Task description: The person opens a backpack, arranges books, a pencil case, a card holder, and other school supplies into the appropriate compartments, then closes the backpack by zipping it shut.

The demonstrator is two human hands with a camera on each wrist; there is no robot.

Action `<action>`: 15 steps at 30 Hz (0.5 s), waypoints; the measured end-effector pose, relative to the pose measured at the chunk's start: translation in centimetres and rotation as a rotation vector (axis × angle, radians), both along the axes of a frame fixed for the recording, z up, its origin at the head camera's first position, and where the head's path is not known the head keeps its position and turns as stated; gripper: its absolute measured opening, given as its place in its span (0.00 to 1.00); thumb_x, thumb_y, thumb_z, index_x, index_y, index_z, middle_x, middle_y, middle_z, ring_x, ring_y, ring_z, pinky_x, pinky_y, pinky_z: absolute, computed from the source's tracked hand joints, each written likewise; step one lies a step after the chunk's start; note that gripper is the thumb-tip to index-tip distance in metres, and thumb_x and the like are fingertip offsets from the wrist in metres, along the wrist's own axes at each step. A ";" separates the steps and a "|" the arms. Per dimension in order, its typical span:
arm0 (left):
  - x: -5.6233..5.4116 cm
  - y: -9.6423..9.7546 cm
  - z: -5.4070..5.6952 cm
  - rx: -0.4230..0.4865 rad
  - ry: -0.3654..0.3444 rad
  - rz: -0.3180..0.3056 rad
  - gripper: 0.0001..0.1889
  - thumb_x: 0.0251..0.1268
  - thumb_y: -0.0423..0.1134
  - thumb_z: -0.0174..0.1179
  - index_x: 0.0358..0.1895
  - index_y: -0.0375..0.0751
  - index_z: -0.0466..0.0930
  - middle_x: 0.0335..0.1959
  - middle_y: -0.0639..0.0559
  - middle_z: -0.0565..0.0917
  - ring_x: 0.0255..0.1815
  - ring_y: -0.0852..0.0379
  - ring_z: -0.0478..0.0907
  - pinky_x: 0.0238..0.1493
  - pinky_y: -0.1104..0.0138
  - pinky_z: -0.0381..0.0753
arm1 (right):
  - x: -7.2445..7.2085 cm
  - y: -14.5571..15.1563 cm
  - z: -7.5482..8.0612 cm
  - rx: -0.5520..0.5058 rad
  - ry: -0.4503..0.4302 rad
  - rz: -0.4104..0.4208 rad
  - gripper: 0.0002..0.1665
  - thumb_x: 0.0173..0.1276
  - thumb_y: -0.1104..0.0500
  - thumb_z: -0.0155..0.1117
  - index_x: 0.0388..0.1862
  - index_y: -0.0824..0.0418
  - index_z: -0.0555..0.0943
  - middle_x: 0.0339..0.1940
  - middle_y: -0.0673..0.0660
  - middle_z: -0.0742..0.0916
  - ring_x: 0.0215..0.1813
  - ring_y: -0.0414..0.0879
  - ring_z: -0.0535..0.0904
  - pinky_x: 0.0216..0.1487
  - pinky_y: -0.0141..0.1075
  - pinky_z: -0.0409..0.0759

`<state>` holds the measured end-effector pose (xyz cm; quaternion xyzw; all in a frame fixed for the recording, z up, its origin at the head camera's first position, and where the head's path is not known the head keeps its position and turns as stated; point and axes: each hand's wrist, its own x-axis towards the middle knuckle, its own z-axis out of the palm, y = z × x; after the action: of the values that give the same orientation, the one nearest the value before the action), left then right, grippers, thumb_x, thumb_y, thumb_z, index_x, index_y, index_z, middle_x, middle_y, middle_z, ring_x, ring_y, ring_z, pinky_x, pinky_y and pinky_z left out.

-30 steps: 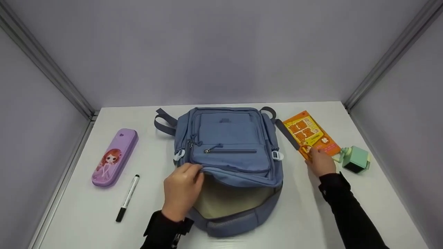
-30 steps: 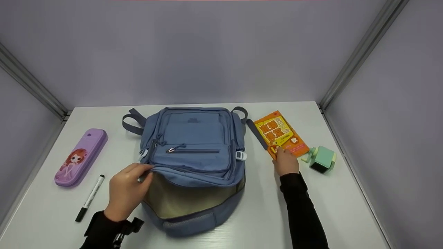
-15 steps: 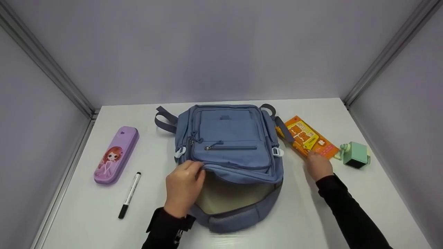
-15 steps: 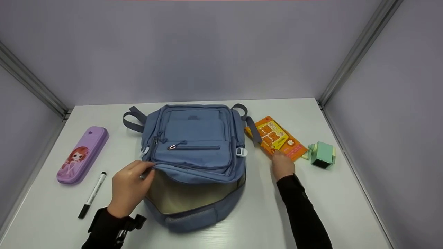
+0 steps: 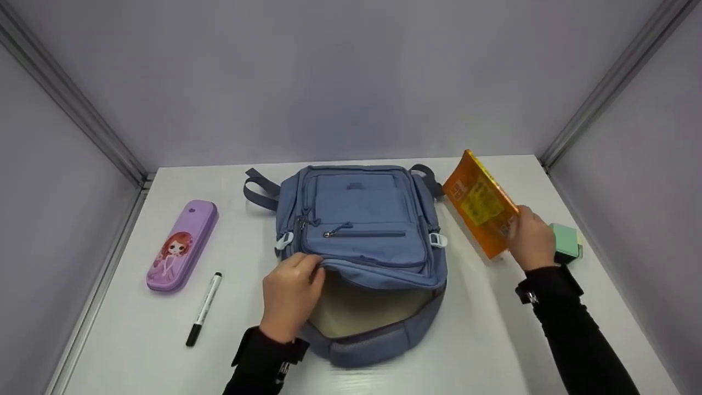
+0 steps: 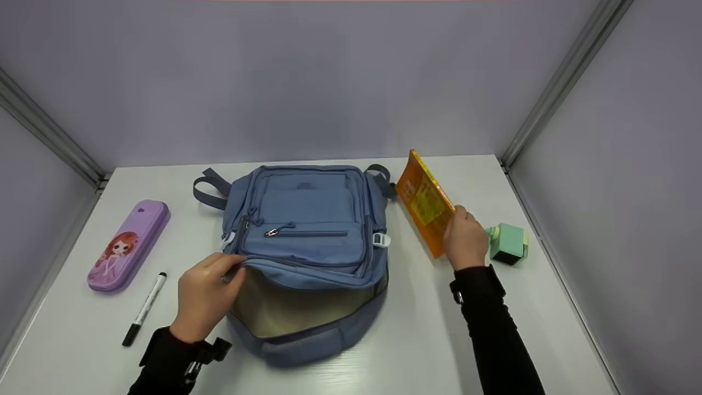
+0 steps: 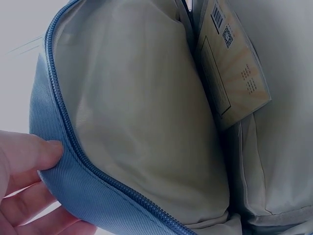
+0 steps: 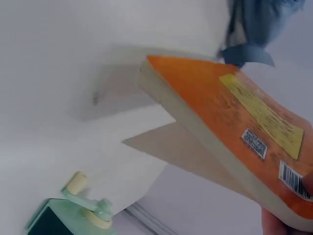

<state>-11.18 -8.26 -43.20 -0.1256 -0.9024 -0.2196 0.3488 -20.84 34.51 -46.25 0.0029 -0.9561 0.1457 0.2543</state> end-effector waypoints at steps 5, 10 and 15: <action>-0.2 -0.1 0.2 0.003 0.006 -0.004 0.06 0.49 0.31 0.72 0.31 0.40 0.87 0.27 0.50 0.86 0.26 0.53 0.83 0.26 0.62 0.81 | 2.4 0.2 3.7 -0.322 -0.039 -0.070 0.19 0.74 0.65 0.51 0.55 0.79 0.76 0.43 0.78 0.84 0.32 0.57 0.83 0.31 0.40 0.81; -0.7 0.1 0.8 0.001 0.000 -0.004 0.04 0.50 0.31 0.71 0.31 0.39 0.87 0.26 0.49 0.86 0.25 0.53 0.83 0.27 0.62 0.81 | 5.7 0.9 6.7 -1.041 -0.037 0.057 0.18 0.74 0.66 0.54 0.59 0.72 0.77 0.43 0.57 0.86 0.34 0.33 0.81 0.36 0.20 0.80; -1.0 0.1 1.1 0.008 -0.010 -0.009 0.04 0.51 0.31 0.70 0.31 0.39 0.86 0.26 0.48 0.86 0.26 0.53 0.84 0.27 0.61 0.81 | 8.3 0.2 7.7 -1.552 -0.066 0.656 0.18 0.75 0.74 0.45 0.54 0.70 0.81 0.42 0.59 0.89 0.40 0.45 0.88 0.42 0.33 0.87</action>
<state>-12.22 -8.17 -42.13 -0.1271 -0.9027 -0.2252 0.3439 -12.56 34.73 -38.55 0.1009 -0.5424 0.8279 0.1009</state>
